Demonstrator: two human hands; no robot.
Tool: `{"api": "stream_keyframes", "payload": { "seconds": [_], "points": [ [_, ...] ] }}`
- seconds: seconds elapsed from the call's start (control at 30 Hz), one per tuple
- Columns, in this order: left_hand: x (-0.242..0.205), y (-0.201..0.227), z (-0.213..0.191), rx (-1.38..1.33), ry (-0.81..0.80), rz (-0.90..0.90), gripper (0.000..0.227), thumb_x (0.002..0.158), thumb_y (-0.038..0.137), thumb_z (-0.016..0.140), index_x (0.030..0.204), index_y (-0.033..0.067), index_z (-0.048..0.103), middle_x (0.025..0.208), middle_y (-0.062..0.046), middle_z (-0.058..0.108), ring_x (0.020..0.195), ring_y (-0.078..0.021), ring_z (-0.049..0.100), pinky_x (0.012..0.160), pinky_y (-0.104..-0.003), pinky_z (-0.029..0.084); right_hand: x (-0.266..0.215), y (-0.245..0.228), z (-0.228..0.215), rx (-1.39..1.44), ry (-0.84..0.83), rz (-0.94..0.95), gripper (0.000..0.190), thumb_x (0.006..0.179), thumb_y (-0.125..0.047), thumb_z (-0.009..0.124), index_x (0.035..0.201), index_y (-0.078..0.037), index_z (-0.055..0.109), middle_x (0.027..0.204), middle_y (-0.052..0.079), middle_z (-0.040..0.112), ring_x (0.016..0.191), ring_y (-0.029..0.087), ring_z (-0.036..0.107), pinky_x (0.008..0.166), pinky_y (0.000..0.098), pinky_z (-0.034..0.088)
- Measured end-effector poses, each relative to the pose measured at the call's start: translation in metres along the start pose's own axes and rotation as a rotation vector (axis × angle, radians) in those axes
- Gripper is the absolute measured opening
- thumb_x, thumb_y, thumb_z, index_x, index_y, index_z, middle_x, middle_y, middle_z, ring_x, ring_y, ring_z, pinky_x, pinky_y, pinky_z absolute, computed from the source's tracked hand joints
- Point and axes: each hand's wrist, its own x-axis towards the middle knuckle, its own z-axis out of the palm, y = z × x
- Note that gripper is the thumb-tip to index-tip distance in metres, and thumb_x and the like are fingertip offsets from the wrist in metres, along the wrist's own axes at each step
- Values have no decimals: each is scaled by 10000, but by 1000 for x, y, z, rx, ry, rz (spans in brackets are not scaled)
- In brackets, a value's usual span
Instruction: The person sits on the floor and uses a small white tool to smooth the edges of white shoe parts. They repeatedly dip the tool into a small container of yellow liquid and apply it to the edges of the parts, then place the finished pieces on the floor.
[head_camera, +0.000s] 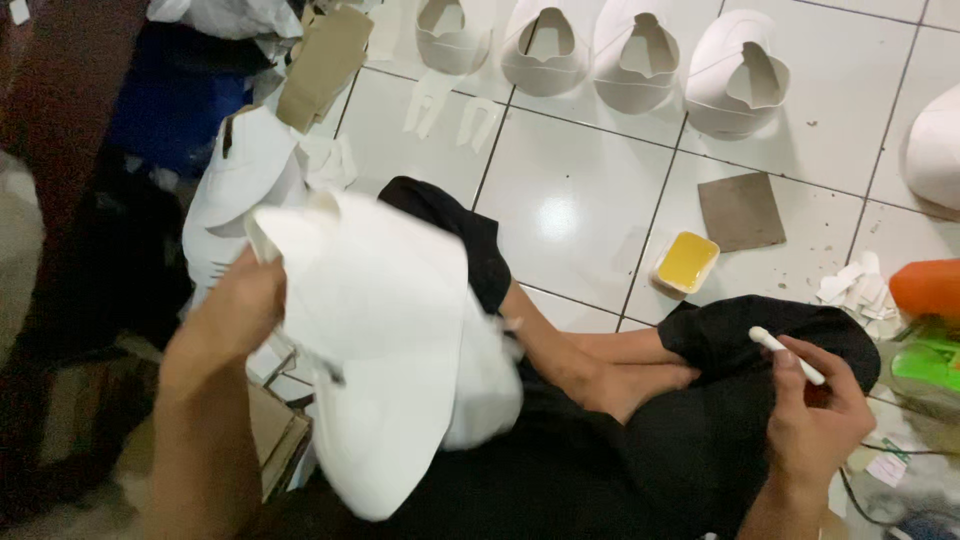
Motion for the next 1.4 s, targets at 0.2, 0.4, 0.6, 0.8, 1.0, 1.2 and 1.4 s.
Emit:
{"api": "stream_keyframes", "payload": {
  "seconds": [0.2,0.4,0.6,0.8,1.0,1.2,1.4],
  "points": [
    [-11,-43,98,876,-300,-112,313,841,281,353,1064,168,543,1052,-155,671,942,-397,586,734,-417,404,3,-21,13,131,-13,-10,112,1030,-57,616,1123,0,641,1022,109,657,906,137,624,819,216,479],
    [10,-36,163,789,-425,-87,451,802,318,390,1210,188,529,1157,-112,652,1070,-323,594,861,-388,411,2,-31,2,-24,8,-42,153,1026,-161,612,1111,-46,667,972,48,658,753,67,498,648,200,351],
    [108,-93,224,641,-599,119,406,811,413,286,905,114,544,1063,-111,628,949,-247,566,797,-344,383,-2,-12,-3,48,58,3,167,1004,-151,611,1105,-26,654,1012,71,657,881,95,570,784,202,430],
    [163,-67,261,633,-272,16,466,797,439,278,866,81,569,994,-183,637,931,-365,563,754,-410,402,-1,-14,-8,31,70,16,161,998,-138,597,1095,-24,655,986,79,664,860,109,604,758,204,446],
    [204,-162,293,1009,13,258,485,785,495,477,1060,123,621,1092,-199,495,1051,-411,436,883,-528,347,3,-8,-9,78,73,19,170,1001,-143,610,1117,-25,648,978,73,652,836,91,580,742,193,438],
    [194,-166,268,1153,-137,24,417,798,254,445,1168,73,512,1225,-156,467,1128,-368,462,947,-541,346,15,-9,2,23,55,79,138,986,-156,615,1081,-73,672,916,17,642,766,59,500,658,196,381],
    [122,-115,260,763,12,334,835,802,205,607,1463,-112,207,1419,-408,305,1324,-557,308,1089,-677,120,58,9,32,-30,-45,-118,119,932,-112,691,1028,-43,704,969,179,681,961,299,639,863,393,462]
  ]
}}
